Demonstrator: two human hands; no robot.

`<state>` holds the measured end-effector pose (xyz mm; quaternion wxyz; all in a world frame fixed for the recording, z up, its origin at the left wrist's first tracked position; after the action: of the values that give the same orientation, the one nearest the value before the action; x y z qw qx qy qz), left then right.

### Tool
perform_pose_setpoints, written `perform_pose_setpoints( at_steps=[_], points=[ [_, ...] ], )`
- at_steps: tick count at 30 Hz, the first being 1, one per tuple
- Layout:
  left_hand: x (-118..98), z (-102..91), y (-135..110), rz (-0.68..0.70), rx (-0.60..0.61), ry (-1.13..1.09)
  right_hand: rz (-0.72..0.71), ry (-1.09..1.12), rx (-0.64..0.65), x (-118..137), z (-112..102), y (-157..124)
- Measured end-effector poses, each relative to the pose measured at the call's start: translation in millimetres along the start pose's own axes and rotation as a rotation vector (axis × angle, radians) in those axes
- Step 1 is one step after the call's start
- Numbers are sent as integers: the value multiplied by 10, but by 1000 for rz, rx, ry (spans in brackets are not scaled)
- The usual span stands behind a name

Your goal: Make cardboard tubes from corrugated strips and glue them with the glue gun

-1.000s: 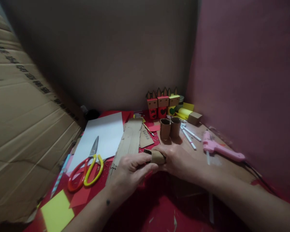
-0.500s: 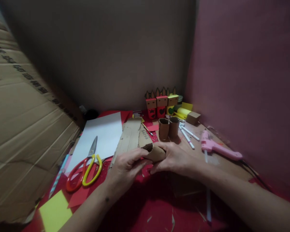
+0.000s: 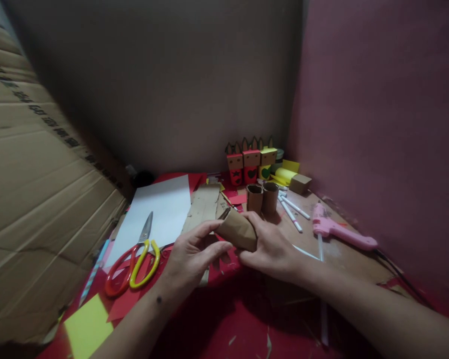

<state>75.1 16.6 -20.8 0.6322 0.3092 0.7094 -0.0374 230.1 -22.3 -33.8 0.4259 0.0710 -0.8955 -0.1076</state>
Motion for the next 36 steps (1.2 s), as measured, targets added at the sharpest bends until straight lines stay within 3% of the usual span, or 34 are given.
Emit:
perform_pose_setpoints(
  at_steps=[3,8,14,17,21,24,28,30,33,36],
  points=[
    [13,-8,6,28,-3,34,7,39,54,23,-5,-8],
    [0,21,-29,3,-76,13,-88,-93,-68,31,29,-44],
    [-6,11,30,71,92,46,5,83,146,-39,44,-16],
    [25,14,16,-73,144,6,13,95,198,-38,30,-22],
    [39,53,-27,-253,195,-99,-1,67,162,14,26,-53],
    [33,24,-6,-266,103,-152,31,159,77,63,-14,-51],
    [39,-90,42,-203,-195,-286,234,445,-155,0,-128,-15],
    [51,-118,45,-173,-292,-334,292,584,-174,-46,-132,1],
    [71,-77,30,-153,-282,-349,305,760,-89,-62,-67,11],
    [92,20,10,-169,-178,-322,269,907,-20,-22,1,0]
  ],
)
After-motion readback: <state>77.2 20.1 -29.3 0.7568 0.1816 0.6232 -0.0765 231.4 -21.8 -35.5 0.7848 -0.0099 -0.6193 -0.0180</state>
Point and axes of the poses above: each hand's wrist, its own y-axis towards the middle knuckle, its own z-axis out of the palm, x = y × z, the point moved 3 cm from there along y, towards the middle knuckle, and after that the axes turned 6 degrees about z, right-handed, at the moved point
